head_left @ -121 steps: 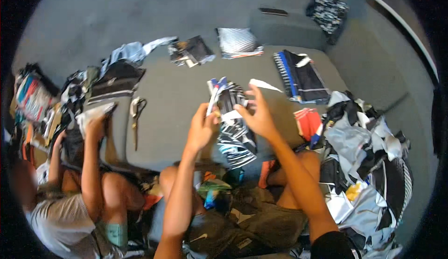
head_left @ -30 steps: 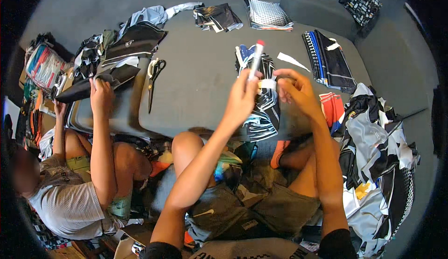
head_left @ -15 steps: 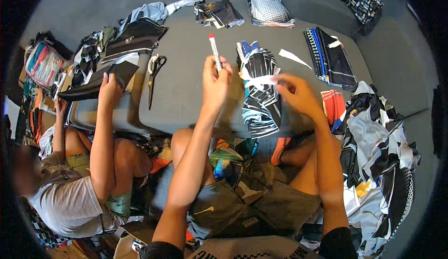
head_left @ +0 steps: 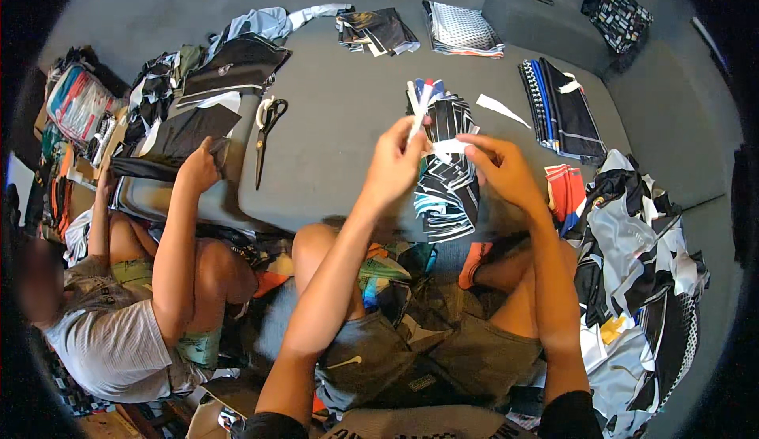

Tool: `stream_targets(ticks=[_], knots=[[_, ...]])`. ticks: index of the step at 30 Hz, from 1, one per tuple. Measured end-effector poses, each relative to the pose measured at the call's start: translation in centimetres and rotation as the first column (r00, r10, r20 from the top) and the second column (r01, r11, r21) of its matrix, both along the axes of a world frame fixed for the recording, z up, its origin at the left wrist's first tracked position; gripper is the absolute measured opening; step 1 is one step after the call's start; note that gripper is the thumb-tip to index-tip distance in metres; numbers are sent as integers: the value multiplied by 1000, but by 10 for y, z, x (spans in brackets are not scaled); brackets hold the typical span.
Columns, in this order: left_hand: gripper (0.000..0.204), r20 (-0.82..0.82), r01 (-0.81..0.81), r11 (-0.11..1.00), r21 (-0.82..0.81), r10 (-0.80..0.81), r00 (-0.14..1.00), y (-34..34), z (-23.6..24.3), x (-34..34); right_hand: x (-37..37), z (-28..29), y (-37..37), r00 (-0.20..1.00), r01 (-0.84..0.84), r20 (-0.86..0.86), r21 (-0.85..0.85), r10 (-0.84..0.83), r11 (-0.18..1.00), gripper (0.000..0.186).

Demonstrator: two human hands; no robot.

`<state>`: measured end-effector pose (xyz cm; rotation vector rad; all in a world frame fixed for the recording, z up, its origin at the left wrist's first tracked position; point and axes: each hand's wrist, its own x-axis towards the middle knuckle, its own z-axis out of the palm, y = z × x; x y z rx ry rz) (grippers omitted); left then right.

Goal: Labeling and bundling printed fabric pieces on a production workbench.

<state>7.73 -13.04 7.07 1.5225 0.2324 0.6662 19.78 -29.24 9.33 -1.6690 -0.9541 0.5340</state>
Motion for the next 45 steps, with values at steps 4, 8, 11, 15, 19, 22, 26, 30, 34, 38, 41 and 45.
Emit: stream_targets(ticks=[4,8,11,15,19,22,26,30,34,38,41,45], knots=[[25,-5,17,995,101,-17,1000,-6,-3,3,-3,4,3,999,-26,20,-64,28,998,26],[24,-100,154,961,229,-135,986,-8,2,-5,-5,6,5,995,-78,-57,-35,76,996,28],[24,-208,295,908,298,-240,948,-18,4,-10,-5,4,3,983,-111,-143,10,111,994,30],[24,7,180,888,424,-201,979,-33,6,-5,-4,1,2,985,-66,-165,-47,57,997,35],[24,-47,198,875,443,-198,979,-31,7,-4,-5,0,4,994,-62,-83,71,68,996,42],[24,-65,173,873,457,-161,985,-25,5,-2,-1,6,1,981,44,-194,109,-22,993,49],[24,-65,75,870,488,-49,997,-14,1,1,12,20,-9,940,259,-278,210,-196,943,48],[23,-169,87,924,372,-25,985,-4,-2,0,22,26,-18,844,486,-360,199,-398,851,50],[24,-130,56,918,392,-5,991,-5,-1,-1,24,22,-19,885,414,-329,233,-329,880,48],[26,-31,-10,868,497,30,999,-12,0,3,22,17,-14,936,291,-272,237,-224,927,46],[26,66,-72,807,585,41,997,-24,-1,9,15,12,-8,962,112,-270,245,-43,963,41],[23,199,-57,841,538,-62,978,-51,-1,15,-1,-1,1,957,19,-285,252,56,968,24]])
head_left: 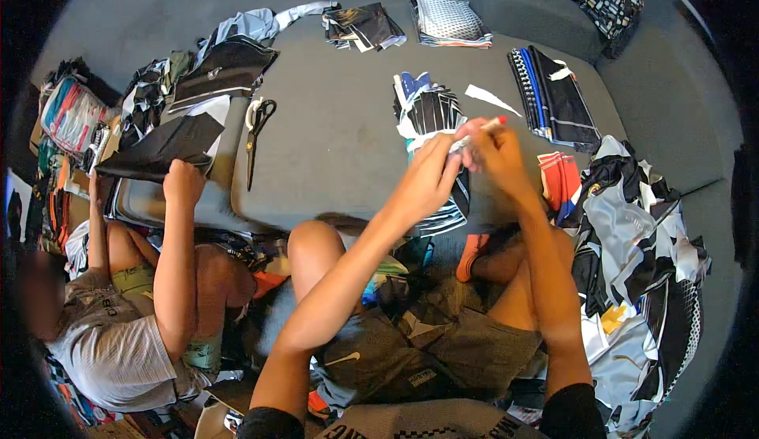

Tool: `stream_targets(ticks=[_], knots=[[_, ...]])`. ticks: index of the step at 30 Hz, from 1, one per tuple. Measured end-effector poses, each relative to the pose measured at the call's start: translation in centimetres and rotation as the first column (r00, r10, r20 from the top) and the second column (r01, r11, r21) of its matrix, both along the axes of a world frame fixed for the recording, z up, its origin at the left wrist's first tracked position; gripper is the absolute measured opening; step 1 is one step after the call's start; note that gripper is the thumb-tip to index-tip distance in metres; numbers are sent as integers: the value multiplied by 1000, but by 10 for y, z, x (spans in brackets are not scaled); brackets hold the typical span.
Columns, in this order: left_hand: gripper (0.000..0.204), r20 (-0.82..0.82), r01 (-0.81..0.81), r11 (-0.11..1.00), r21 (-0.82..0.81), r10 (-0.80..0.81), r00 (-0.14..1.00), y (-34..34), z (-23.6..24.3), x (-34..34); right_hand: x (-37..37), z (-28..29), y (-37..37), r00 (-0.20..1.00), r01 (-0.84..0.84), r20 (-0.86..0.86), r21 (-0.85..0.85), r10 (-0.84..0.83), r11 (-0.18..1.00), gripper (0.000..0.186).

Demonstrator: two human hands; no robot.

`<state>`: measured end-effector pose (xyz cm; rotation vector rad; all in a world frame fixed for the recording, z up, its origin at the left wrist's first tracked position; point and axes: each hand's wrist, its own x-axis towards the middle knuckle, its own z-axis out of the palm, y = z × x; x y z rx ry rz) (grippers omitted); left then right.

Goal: Labeling and bundling printed fabric pieces on a production workbench.

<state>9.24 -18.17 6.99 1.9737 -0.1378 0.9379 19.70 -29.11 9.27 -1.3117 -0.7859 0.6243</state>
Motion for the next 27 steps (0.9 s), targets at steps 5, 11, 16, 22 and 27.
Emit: stream_targets(ticks=[5,11,16,22,27], knots=[[22,-436,-145,967,-209,40,899,-19,11,-9,-3,-4,3,997,31,-66,18,-29,999,18],[22,-391,-146,975,-168,70,918,-14,22,-14,-12,-2,9,997,53,-65,86,-47,995,20],[20,-345,-105,966,-235,18,938,-3,15,-11,-15,6,11,998,35,-60,152,-26,988,20],[9,-220,-94,863,-496,-20,975,20,14,-13,4,19,-8,1000,9,-17,28,-8,1000,18],[10,-213,-93,697,-711,-87,973,50,16,-23,34,17,-25,969,221,135,-113,-205,969,20]])
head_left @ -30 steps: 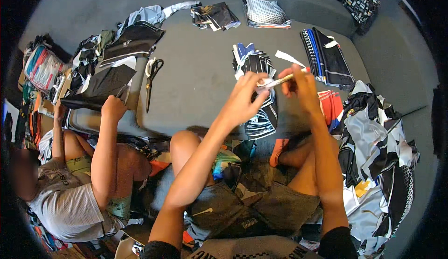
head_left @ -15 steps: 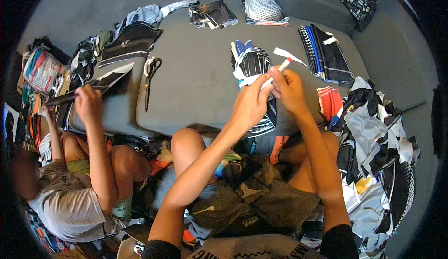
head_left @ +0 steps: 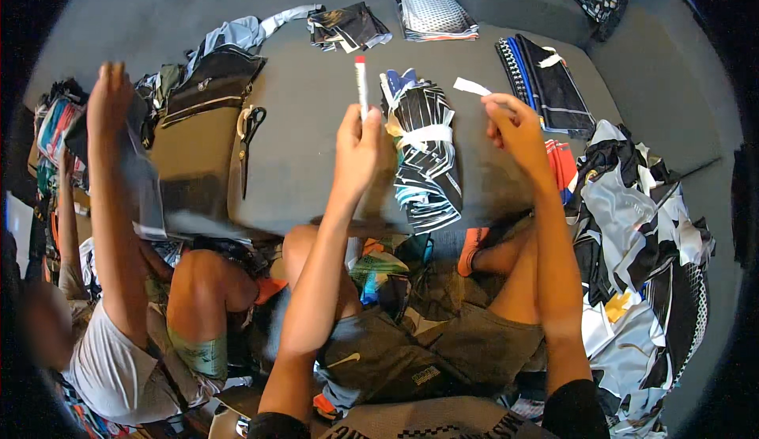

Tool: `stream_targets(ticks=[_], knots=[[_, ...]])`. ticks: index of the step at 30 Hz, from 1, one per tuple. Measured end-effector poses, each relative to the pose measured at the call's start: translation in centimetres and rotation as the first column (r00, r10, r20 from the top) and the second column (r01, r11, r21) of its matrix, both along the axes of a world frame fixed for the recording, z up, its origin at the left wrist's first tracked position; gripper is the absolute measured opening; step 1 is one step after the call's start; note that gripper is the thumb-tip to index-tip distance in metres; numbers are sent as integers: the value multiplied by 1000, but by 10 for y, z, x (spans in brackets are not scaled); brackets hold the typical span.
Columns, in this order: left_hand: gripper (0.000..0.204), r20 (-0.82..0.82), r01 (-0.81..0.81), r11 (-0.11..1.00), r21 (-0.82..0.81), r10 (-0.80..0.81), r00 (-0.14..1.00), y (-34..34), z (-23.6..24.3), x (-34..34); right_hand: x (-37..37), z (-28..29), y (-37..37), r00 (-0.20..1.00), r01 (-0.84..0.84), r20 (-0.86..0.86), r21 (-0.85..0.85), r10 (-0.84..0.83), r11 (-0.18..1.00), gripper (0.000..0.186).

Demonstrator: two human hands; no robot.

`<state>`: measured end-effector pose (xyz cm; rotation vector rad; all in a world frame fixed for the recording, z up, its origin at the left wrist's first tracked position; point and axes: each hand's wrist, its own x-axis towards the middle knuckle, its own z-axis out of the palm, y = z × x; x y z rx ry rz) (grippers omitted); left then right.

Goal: Labeling and bundling printed fabric pieces on a production workbench.

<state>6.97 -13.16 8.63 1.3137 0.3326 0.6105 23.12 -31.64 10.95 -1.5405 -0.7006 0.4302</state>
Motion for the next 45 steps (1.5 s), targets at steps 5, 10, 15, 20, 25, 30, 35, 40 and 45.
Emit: stream_targets(ticks=[5,10,15,20,25,30,35,40,45], knots=[[18,24,-73,965,253,69,997,11,-10,5,8,-8,-1,997,-5,71,-61,10,998,20],[34,-10,104,954,280,-105,994,-9,-21,10,-11,-9,10,974,-227,4,-40,228,973,19],[22,-42,174,860,480,-176,984,-44,-15,17,-30,-11,20,959,-283,-33,-8,283,959,20],[20,66,109,875,471,-158,985,-54,-12,21,-35,-15,27,986,-165,45,55,163,985,20],[19,-87,202,842,500,-183,979,-46,-19,19,-32,-10,24,1000,-9,3,87,8,996,21],[18,-111,247,842,479,-222,969,-43,-18,16,-31,1,21,987,78,-147,131,-59,988,22],[17,-143,215,823,526,-164,976,-43,-13,11,-39,-3,28,985,57,-168,144,-32,988,25],[21,-94,235,866,442,-216,972,-50,-8,13,-41,-9,33,991,81,-116,94,-70,992,26],[28,-27,450,893,6,-450,893,-60,6,24,-26,0,32,986,129,-117,116,-116,985,29]])
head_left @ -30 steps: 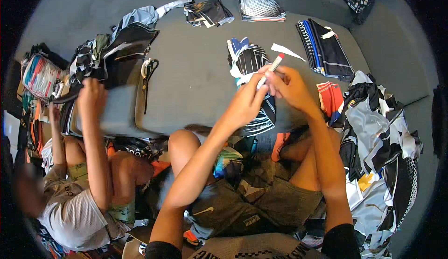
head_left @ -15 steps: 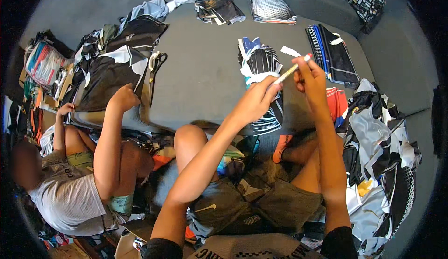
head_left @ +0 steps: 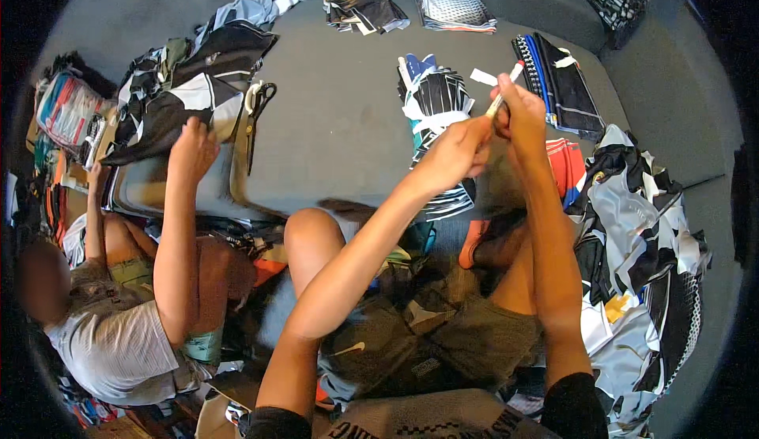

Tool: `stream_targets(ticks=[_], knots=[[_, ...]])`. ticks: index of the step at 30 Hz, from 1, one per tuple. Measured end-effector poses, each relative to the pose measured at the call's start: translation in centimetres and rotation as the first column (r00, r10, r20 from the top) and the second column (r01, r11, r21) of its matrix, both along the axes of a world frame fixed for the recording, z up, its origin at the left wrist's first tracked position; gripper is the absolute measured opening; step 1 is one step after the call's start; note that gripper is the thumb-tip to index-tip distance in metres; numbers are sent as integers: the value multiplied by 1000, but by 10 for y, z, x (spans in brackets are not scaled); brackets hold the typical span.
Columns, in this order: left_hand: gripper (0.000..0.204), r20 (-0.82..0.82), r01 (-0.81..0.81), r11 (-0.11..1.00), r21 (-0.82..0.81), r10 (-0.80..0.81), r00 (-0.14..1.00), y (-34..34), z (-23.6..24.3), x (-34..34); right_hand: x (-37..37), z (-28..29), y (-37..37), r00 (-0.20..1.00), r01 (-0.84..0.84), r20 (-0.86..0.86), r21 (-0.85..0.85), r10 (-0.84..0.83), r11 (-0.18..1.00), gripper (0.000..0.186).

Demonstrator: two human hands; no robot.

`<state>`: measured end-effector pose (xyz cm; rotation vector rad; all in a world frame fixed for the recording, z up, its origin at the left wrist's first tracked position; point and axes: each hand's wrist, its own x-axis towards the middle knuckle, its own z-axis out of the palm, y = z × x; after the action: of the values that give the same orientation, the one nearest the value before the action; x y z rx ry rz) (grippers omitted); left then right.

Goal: Labeling and bundling printed fabric pieces on a production workbench.

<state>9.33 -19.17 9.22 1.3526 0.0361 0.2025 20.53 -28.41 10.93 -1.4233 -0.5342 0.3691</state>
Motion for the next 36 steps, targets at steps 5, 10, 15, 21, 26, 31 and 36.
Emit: stream_targets(ticks=[5,10,15,21,26,31,36], knots=[[31,-20,130,863,-488,-160,987,-6,-9,13,15,-8,6,991,18,-133,35,-14,999,31],[31,38,128,586,-800,-164,986,-10,11,4,31,0,13,982,-91,-166,5,90,996,27],[27,-12,460,883,91,-461,887,-47,27,-84,89,64,-42,976,177,-214,682,-38,709,20],[25,109,4,995,95,-15,994,27,-8,-73,51,19,-21,959,47,251,323,-133,945,31],[22,129,-207,974,95,194,973,38,-3,-74,-27,16,22,909,-84,415,245,-26,966,25],[23,141,-270,959,84,257,956,20,-3,-65,-44,16,27,771,-193,634,137,63,972,31],[24,156,-272,953,132,251,955,15,-2,-57,-35,8,20,723,-153,691,148,8,977,37]])
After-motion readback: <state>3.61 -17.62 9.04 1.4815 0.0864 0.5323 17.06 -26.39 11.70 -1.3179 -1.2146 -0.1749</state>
